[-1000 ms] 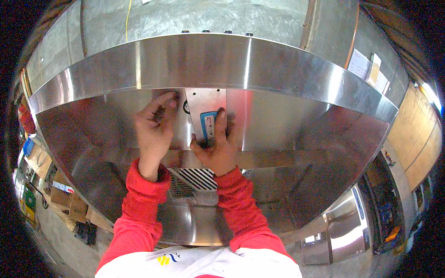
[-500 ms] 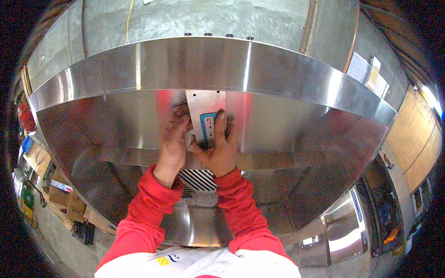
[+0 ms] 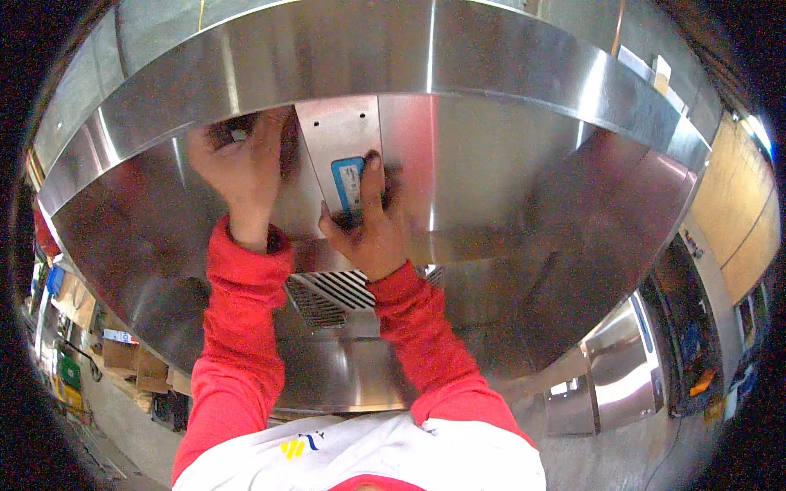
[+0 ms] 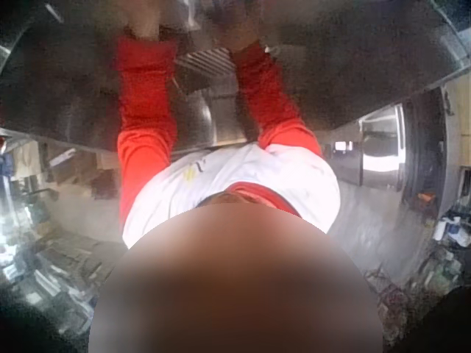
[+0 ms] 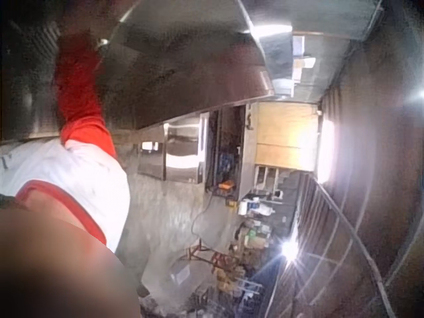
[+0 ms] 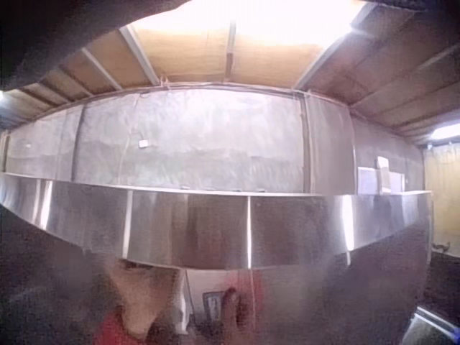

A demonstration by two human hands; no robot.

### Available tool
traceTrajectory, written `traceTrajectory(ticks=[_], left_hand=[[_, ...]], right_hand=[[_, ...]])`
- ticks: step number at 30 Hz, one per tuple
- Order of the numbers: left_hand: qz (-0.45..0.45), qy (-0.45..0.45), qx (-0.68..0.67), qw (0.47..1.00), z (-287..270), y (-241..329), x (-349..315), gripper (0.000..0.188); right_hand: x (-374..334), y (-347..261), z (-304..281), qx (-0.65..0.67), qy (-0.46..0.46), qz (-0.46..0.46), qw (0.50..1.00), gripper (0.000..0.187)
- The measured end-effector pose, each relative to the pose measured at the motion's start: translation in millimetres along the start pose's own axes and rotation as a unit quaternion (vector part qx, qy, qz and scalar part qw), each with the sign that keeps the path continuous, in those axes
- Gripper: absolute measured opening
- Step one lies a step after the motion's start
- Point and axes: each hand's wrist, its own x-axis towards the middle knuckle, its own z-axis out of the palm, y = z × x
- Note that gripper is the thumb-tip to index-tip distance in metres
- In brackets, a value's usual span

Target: The person installs a metal electrical box and a vent grille into a stainless steel range hood. They route wires through the box, secure it with screws, and then attach the vent grille using additional screws.

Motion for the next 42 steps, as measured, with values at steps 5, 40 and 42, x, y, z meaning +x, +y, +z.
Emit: traceTrajectory(ticks=[5,40,42], left_hand=[[-0.003,0.011,-0.055,0.998,0.5,-2.7,-1.0,0.031],[0.045,-0.011,-0.058,0.997,-4.3,-6.5,6.6,0.038],[-0.02,0.005,-0.074,0.997,-7.6,-4.5,-1.1,0.039]], right_hand=[[-3.2,-1.7,3.2,0.024,-0.005,0.057,0.998,0.105],[9.9,-1.9,3.8,0.002,0.054,0.038,0.998,0.11],[9.4,-4.7,4.9,0.003,0.041,0.058,0.997,0.11]])
